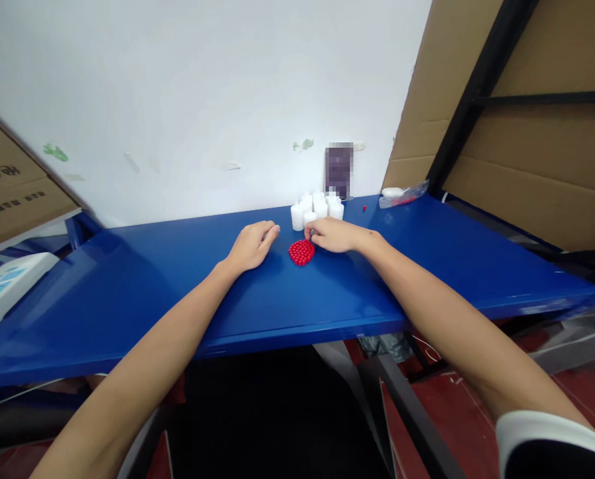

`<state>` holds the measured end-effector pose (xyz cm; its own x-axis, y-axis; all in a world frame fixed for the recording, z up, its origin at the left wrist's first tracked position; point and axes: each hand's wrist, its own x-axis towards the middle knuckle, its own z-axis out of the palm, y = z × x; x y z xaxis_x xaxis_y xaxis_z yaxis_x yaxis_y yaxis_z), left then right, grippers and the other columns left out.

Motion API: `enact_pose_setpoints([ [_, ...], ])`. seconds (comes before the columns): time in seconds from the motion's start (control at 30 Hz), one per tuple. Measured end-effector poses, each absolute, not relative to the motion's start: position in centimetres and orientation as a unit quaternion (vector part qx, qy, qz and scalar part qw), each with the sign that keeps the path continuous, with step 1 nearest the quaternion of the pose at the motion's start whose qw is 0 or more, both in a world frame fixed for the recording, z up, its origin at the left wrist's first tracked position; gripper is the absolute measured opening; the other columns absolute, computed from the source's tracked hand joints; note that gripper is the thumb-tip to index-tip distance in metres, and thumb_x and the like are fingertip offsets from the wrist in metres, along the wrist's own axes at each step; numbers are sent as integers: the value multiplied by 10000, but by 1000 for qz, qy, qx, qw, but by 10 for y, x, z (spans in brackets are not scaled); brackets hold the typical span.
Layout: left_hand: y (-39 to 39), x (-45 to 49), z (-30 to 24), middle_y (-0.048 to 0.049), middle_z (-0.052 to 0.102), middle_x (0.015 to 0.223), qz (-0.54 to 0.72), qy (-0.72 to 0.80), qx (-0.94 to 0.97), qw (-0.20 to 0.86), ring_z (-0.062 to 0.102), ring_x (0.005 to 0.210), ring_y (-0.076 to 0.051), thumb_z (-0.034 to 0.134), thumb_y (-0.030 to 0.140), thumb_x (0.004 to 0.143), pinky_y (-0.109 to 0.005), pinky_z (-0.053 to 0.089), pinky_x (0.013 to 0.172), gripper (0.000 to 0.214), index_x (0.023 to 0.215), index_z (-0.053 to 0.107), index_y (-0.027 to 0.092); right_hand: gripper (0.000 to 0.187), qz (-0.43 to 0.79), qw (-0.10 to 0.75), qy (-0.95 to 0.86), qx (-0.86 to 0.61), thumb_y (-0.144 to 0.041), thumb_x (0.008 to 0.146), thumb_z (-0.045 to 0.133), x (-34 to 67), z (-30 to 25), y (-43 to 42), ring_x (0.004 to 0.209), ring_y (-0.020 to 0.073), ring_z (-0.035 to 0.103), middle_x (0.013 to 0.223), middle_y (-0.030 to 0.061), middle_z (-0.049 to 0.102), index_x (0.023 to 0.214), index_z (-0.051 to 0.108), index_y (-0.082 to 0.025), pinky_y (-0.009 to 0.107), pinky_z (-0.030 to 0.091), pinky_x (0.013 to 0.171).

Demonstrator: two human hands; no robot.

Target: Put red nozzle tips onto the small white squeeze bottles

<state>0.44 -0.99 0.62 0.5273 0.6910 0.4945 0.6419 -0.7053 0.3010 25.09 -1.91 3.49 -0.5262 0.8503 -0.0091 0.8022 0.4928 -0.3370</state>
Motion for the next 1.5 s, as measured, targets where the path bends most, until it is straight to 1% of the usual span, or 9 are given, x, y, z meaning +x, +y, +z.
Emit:
enact_pose_setpoints([
  [0.1, -10, 4, 6, -34, 618, 799, 300, 383, 873, 41, 569, 753, -182, 334, 397, 1066, -324, 382, 723, 393, 800, 544, 198, 232, 159, 75, -862, -476, -136, 894, 477, 249, 35, -20, 770, 187, 595, 916, 88, 708, 1027, 667, -152, 293, 419, 723],
  [0.33, -10, 4, 6, -33, 624, 799, 297, 384, 874, 42, 571, 748, -179, 334, 398, 1068, -321, 386, 719, 399, 802, 551, 196, 241, 163, 75, -863, -472, -125, 896, 464, 248, 34, -20, 769, 187, 586, 899, 90, 696, 1043, 654, -145, 292, 412, 722],
  [0.53, -10, 4, 6, -34, 623, 793, 292, 382, 876, 40, 563, 741, -181, 329, 403, 1068, -318, 382, 707, 407, 798, 553, 197, 285, 158, 78, -862, -475, -138, 891, 475, 249, 32, -19, 796, 196, 602, 947, 91, 719, 1123, 639, -156, 299, 418, 736],
  [0.9, -10, 5, 6, -39, 627, 800, 288, 383, 876, 49, 569, 752, -188, 324, 410, 1066, -319, 386, 722, 413, 802, 561, 197, 256, 165, 72, -867, -465, -132, 891, 448, 247, 35, -23, 759, 187, 579, 892, 77, 683, 1062, 636, -159, 293, 411, 713],
  [1.1, -8, 4, 5, -33, 585, 766, 289, 381, 877, 48, 532, 721, -182, 326, 427, 1058, -319, 381, 714, 418, 758, 510, 201, 239, 149, 70, -862, -479, -150, 907, 465, 249, 37, -23, 854, 210, 603, 1000, 106, 707, 1075, 635, -159, 303, 417, 765],
  [1.17, -7, 8, 3, -30, 570, 752, 299, 384, 871, 73, 521, 722, -181, 351, 452, 1042, -322, 390, 723, 420, 735, 491, 201, 230, 142, 66, -857, -490, -157, 909, 479, 251, 36, -21, 865, 215, 608, 1021, 112, 709, 1076, 638, -163, 306, 416, 764],
  [1.37, -5, 27, 0, -33, 648, 836, 320, 375, 827, 269, 597, 836, -195, 357, 411, 987, -337, 459, 835, 363, 755, 537, 197, 168, 135, 57, -865, -479, -168, 923, 476, 252, 33, -19, 785, 190, 586, 950, 89, 690, 1005, 623, -175, 296, 401, 722],
  [1.43, -3, 30, -1, -35, 647, 837, 312, 361, 828, 296, 608, 867, -201, 351, 410, 979, -342, 470, 865, 365, 733, 517, 197, 159, 134, 59, -868, -474, -169, 931, 462, 251, 32, -19, 769, 187, 577, 918, 82, 678, 980, 613, -178, 295, 394, 715],
  [1.5, -2, 31, -1, -33, 616, 784, 302, 346, 833, 309, 613, 879, -205, 339, 427, 984, -346, 478, 883, 395, 704, 498, 199, 161, 135, 61, -871, -469, -173, 944, 443, 251, 32, -18, 759, 185, 567, 893, 80, 666, 960, 603, -179, 294, 388, 707],
])
